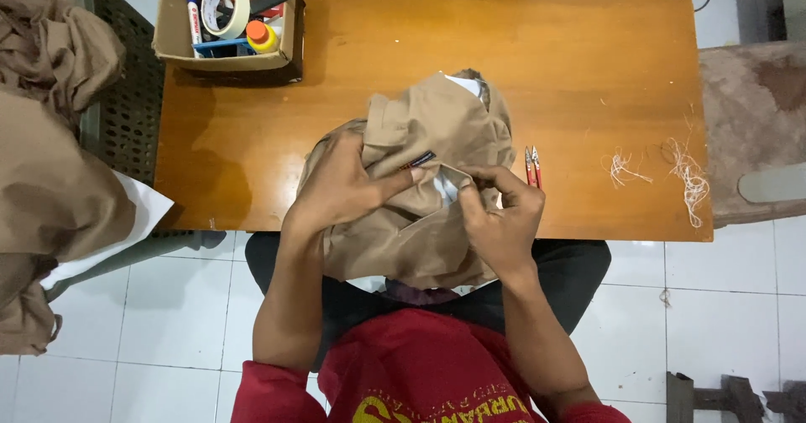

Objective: Inspecting the pockets of a pair of trousers and trimming loose threads using a thread nipper.

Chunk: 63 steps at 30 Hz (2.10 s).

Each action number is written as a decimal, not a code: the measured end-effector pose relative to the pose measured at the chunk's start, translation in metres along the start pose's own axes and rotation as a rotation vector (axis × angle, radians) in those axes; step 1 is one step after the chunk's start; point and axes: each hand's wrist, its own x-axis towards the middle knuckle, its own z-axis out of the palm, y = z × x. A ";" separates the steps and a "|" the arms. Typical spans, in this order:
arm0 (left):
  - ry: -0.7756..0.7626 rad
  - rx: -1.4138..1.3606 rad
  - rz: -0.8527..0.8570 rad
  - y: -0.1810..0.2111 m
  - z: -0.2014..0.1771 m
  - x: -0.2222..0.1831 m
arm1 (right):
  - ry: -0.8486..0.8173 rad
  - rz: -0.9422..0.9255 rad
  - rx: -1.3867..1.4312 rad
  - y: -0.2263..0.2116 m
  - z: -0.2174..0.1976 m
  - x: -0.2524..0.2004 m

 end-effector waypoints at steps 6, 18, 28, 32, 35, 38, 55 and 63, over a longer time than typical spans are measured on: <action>-0.024 -0.128 0.098 -0.049 0.013 0.010 | -0.106 0.130 0.120 0.008 -0.005 0.011; -0.025 -0.253 -0.082 -0.097 0.036 -0.002 | -0.144 0.154 0.251 0.013 0.001 0.024; 0.098 0.157 -0.146 -0.042 0.045 -0.010 | 0.045 -0.251 0.011 0.014 0.007 0.017; 0.170 -0.075 -0.032 -0.052 0.048 -0.005 | 0.009 -0.119 0.109 0.019 0.006 0.012; 0.118 -0.233 -0.001 -0.086 0.050 -0.008 | -0.022 -0.072 0.185 0.018 0.003 0.011; 0.051 -0.416 0.012 -0.126 0.060 -0.010 | -0.042 -0.093 0.229 0.013 0.002 0.012; 0.047 -1.312 -0.029 -0.177 0.088 -0.022 | -0.195 -0.063 0.286 0.007 0.000 0.006; 0.078 -0.394 -0.050 -0.125 0.057 -0.035 | -0.225 0.361 0.570 0.025 -0.005 0.002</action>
